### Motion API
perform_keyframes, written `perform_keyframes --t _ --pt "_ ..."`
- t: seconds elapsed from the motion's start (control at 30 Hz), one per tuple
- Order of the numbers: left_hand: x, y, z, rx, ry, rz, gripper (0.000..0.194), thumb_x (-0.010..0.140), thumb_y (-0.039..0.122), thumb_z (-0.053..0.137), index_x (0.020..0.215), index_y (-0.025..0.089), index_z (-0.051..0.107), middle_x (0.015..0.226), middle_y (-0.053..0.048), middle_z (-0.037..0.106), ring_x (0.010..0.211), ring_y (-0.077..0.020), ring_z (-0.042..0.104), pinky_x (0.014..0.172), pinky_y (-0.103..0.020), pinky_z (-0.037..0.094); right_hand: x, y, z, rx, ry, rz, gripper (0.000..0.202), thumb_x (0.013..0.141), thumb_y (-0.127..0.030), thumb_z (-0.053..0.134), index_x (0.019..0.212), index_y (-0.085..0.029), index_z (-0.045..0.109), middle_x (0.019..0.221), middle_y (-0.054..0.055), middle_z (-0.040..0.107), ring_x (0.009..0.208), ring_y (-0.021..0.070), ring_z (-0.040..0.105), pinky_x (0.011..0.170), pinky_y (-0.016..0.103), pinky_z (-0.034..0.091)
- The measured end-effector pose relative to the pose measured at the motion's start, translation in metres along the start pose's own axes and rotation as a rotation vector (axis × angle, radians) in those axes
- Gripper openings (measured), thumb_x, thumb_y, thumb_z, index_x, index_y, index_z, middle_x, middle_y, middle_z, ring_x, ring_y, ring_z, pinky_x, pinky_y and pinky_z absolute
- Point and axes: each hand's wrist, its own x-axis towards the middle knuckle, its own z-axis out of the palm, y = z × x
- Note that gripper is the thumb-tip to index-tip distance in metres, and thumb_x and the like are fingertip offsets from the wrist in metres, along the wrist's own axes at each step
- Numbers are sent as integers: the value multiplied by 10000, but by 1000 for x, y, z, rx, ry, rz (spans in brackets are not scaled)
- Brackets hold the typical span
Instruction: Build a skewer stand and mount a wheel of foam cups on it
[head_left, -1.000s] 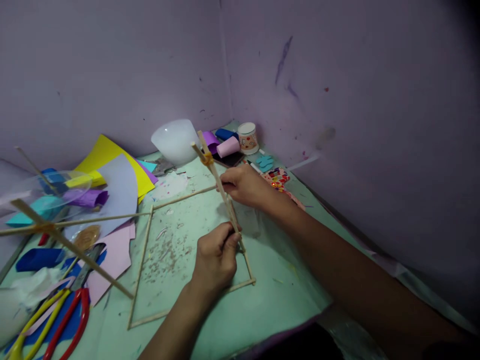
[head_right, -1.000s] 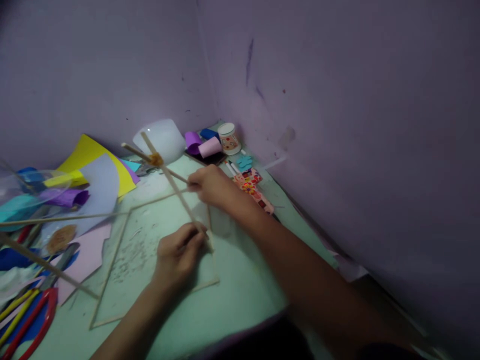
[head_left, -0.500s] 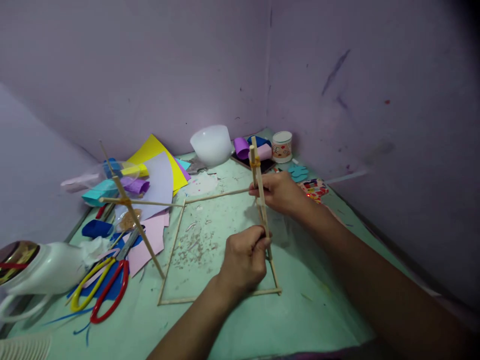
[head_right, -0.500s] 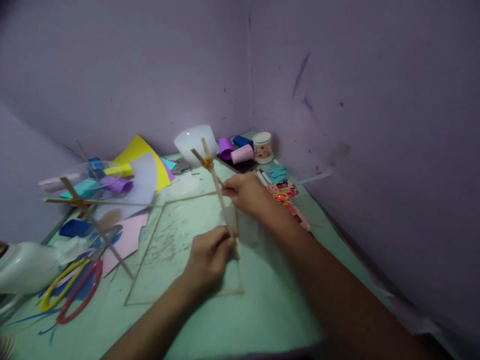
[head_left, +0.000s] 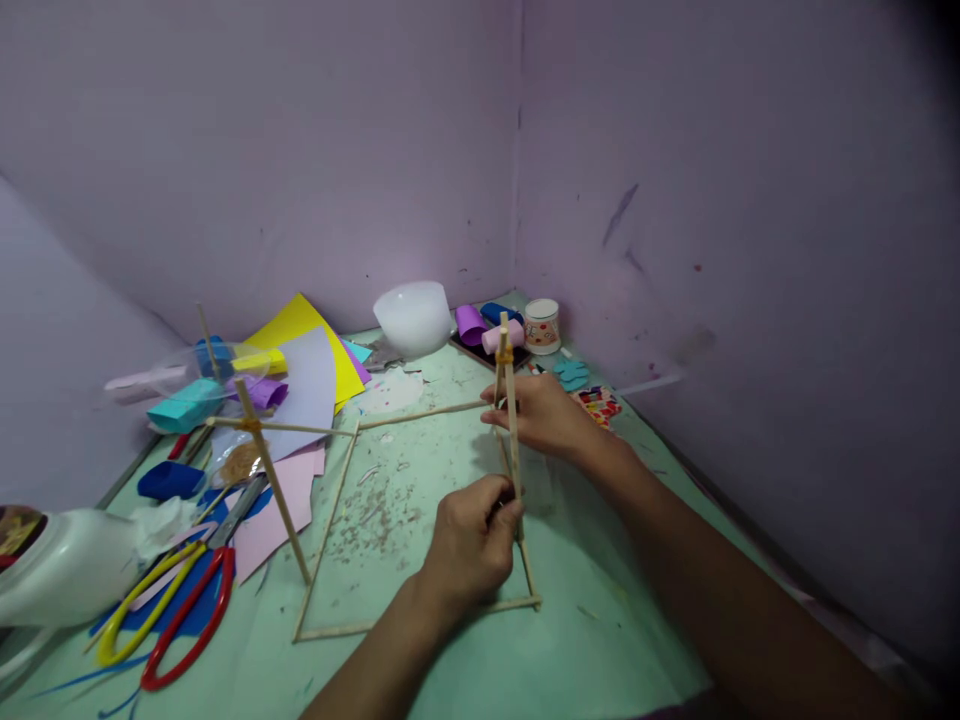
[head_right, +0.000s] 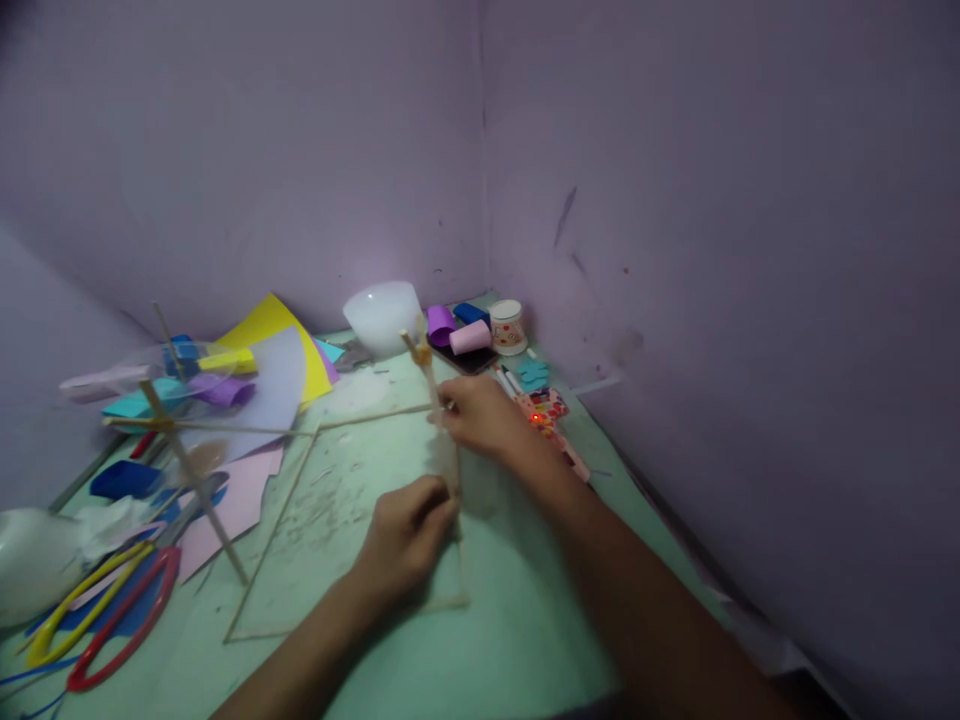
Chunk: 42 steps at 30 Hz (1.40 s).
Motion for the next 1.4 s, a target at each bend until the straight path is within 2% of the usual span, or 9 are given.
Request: perform_keyframes --t 0.1,0.23,0.43,0.7,0.87,1.0,1.13,1.27,1.4 --pt "0 1 -1 3 -9 7 95 806 175 481 732 184 540 654 5 569 605 -123 510 588 -230 384 0 0 -3 71 4 -4 210 729 -170 687 936 -147 712 859 87 735 742 186 666 660 258 462" --pt "0 1 -2 22 -12 10 122 798 181 487 680 185 516 611 12 533 575 -120 481 565 -233 363 1 2 -2 32 36 -96 132 799 -142 583 813 -150 715 786 70 723 740 178 651 659 251 443" --pt "0 1 -1 37 -24 19 188 800 163 476 613 185 469 597 14 485 578 -119 455 574 -241 342 2 0 1 -5 40 -94 135 782 -126 572 778 -151 705 784 72 715 740 181 639 663 253 432" --pt "-1 0 1 36 -31 13 204 815 166 455 613 189 469 605 10 492 580 -126 466 571 -249 352 -8 -7 -20 126 80 -37 275 773 -84 517 952 -178 702 973 71 711 890 204 641 751 297 483" --pt "-1 0 1 16 -30 6 183 808 151 456 639 186 515 618 -2 530 594 -135 491 577 -255 373 -15 -28 -38 446 198 12 315 887 -328 432 995 -177 687 890 57 685 746 169 620 536 251 495" --pt "-1 0 1 -15 -38 -2 161 803 131 457 699 182 569 682 -20 602 644 -144 543 622 -253 413 -17 -39 -29 480 182 3 234 777 -363 624 937 -195 654 903 36 683 666 138 600 530 245 479" --pt "-2 0 1 -14 -30 -19 140 786 130 475 717 176 587 697 -29 626 641 -151 548 624 -262 416 -17 -39 -13 630 314 20 384 666 -299 738 931 -228 470 959 27 671 666 132 617 567 258 503" --pt "-3 2 0 -12 -31 -37 143 786 132 479 718 175 597 689 -26 629 630 -148 547 619 -260 417 -20 -41 -9 626 409 -94 384 735 -249 680 1034 -262 440 1164 33 597 631 85 589 588 249 519" --pt "-2 1 0 -4 -31 -39 147 776 138 483 699 179 601 670 -24 627 622 -151 546 612 -262 414 -20 -41 -9 522 364 -190 419 830 -218 573 1235 -285 489 1242 38 581 738 117 603 641 279 551"
